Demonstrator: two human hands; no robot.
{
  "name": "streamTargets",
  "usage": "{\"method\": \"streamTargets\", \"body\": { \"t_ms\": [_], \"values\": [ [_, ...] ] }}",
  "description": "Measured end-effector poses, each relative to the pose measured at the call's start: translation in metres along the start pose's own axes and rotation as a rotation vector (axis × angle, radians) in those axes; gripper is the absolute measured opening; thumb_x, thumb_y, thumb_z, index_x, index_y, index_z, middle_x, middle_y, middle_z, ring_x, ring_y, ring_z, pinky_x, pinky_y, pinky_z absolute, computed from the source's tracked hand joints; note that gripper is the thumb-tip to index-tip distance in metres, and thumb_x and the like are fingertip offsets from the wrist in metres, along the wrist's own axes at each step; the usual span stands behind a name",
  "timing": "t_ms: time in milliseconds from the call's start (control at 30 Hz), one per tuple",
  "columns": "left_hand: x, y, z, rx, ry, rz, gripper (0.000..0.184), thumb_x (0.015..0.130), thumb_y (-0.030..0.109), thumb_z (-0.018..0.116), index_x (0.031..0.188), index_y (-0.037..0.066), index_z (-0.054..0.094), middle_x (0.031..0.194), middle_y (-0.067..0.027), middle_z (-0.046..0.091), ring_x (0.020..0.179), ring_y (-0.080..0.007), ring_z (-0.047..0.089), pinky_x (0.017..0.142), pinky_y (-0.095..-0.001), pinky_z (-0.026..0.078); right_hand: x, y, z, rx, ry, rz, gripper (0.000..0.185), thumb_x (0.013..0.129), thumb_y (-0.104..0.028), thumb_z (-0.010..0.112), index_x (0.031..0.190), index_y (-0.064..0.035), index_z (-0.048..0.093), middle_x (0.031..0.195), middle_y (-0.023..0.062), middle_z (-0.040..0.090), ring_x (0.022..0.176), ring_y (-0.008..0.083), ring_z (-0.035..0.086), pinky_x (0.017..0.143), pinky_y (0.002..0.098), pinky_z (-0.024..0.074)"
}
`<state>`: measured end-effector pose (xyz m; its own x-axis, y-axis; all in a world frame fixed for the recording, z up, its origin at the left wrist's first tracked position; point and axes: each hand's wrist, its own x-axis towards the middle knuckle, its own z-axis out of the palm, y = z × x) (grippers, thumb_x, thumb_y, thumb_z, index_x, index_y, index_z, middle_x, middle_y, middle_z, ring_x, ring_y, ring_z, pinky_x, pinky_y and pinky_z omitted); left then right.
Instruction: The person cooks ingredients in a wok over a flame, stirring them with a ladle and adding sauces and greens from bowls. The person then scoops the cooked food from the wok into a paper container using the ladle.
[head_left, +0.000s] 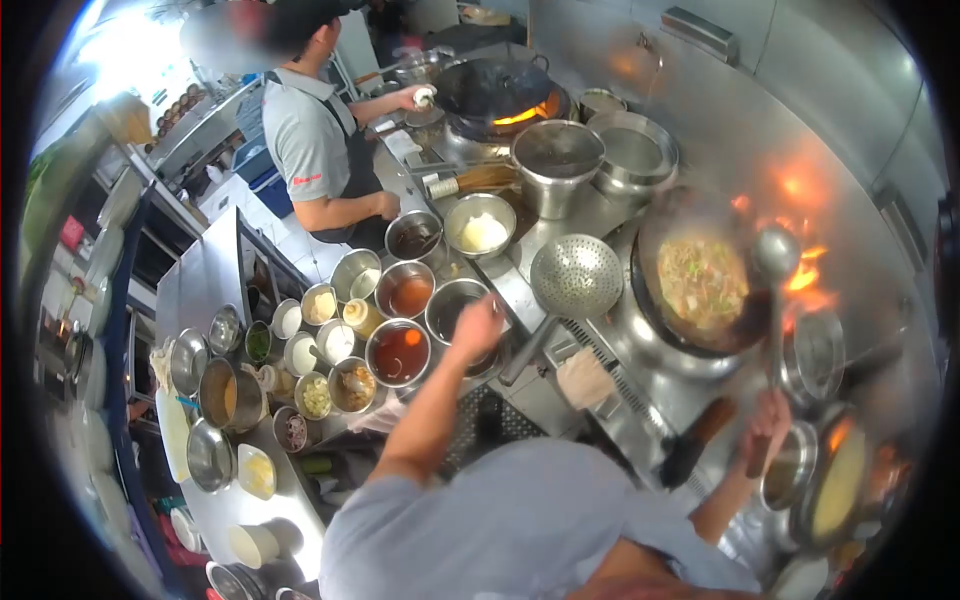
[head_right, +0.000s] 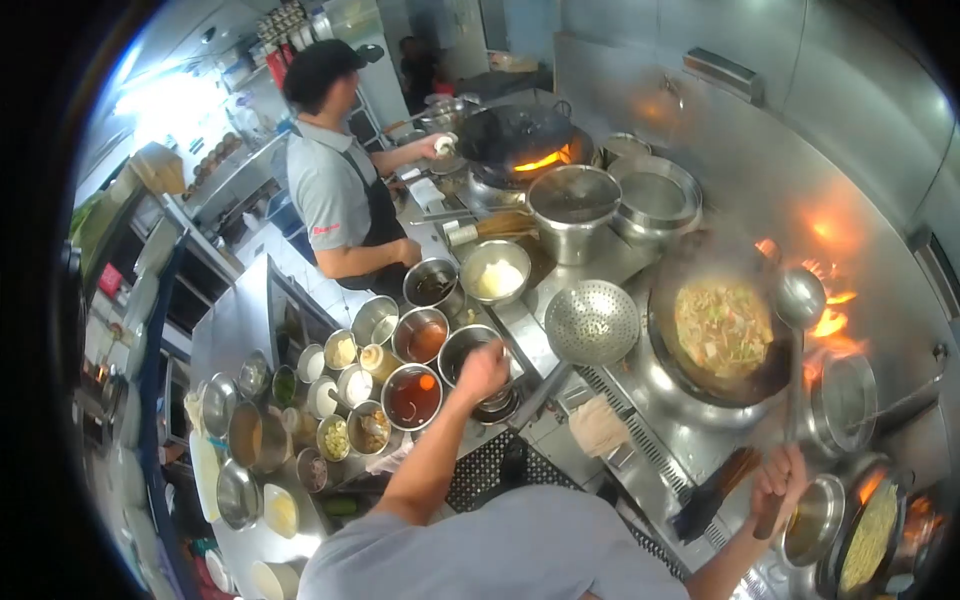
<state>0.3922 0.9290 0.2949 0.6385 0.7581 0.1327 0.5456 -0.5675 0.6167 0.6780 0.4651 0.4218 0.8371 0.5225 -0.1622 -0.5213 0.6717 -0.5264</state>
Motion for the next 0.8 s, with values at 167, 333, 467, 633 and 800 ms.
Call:
{"method": "streamTargets", "body": {
  "t_ms": [167, 333, 467, 633, 800],
  "values": [
    [0.116, -0.055, -0.021, 0.2, -0.049, -0.129, 0.037, 0.087, 0.019, 0.051, 0.122, 0.007, 0.054, 0.097, -0.0263, 0.066, 0.096, -0.041, 0.063, 0.085, -0.0495, 0.049, -0.016, 0.119, 0.09, 0.212, -0.283, 0.322, 0.058, 0.099, -0.012, 0.037, 0.148, 0.0022, 0.009, 0.071, 0.0021, 0.044, 0.044, 0.0055, 0.043, 0.042, 0.0229, 0.0395],
    [0.154, -0.097, -0.013, 0.287, -0.247, -0.196, 0.032, 0.086, 0.017, 0.054, 0.116, 0.009, 0.06, 0.105, -0.0205, 0.067, 0.104, -0.0364, 0.062, 0.088, -0.0461, 0.049, -0.006, 0.222, 0.139, 0.155, -0.168, 0.581, 0.052, 0.098, -0.011, 0.039, 0.145, -0.0002, 0.022, 0.066, -0.0018, 0.044, 0.04, 0.0032, 0.041, 0.037, 0.0224, 0.0358],
    [0.14, -0.094, -0.024, 0.257, -0.311, -0.205, 0.027, 0.086, 0.014, 0.053, 0.111, 0.009, 0.063, 0.113, -0.018, 0.065, 0.108, -0.033, 0.061, 0.09, -0.0435, 0.049, 0.01, 0.275, 0.175, -0.117, -0.203, 0.665, 0.043, 0.094, -0.007, 0.045, 0.136, -0.0024, 0.039, 0.064, -0.0026, 0.042, 0.04, 0.004, 0.036, 0.038, 0.0195, 0.0302],
    [0.137, -0.119, -0.014, 0.316, -0.252, -0.195, 0.032, 0.087, 0.017, 0.046, 0.114, 0.013, 0.063, 0.105, -0.0213, 0.066, 0.102, -0.0377, 0.063, 0.09, -0.0455, 0.049, 0.016, 0.284, 0.178, -0.469, -0.174, 0.582, 0.044, 0.09, -0.005, 0.05, 0.134, -0.0038, 0.04, 0.062, -0.0008, 0.042, 0.038, 0.0064, 0.035, 0.037, 0.0219, 0.028],
    [0.114, -0.062, -0.034, 0.342, -0.358, -0.158, 0.033, 0.085, 0.013, 0.05, 0.116, 0.008, 0.062, 0.12, -0.0238, 0.06, 0.109, -0.0414, 0.059, 0.092, -0.0442, 0.049, 0.008, 0.255, 0.117, -0.383, -0.136, 0.516, 0.053, 0.088, -0.004, 0.05, 0.139, -0.0042, 0.036, 0.059, -0.0003, 0.042, 0.036, 0.0083, 0.037, 0.035, 0.0246, 0.0303]
  ]
}}
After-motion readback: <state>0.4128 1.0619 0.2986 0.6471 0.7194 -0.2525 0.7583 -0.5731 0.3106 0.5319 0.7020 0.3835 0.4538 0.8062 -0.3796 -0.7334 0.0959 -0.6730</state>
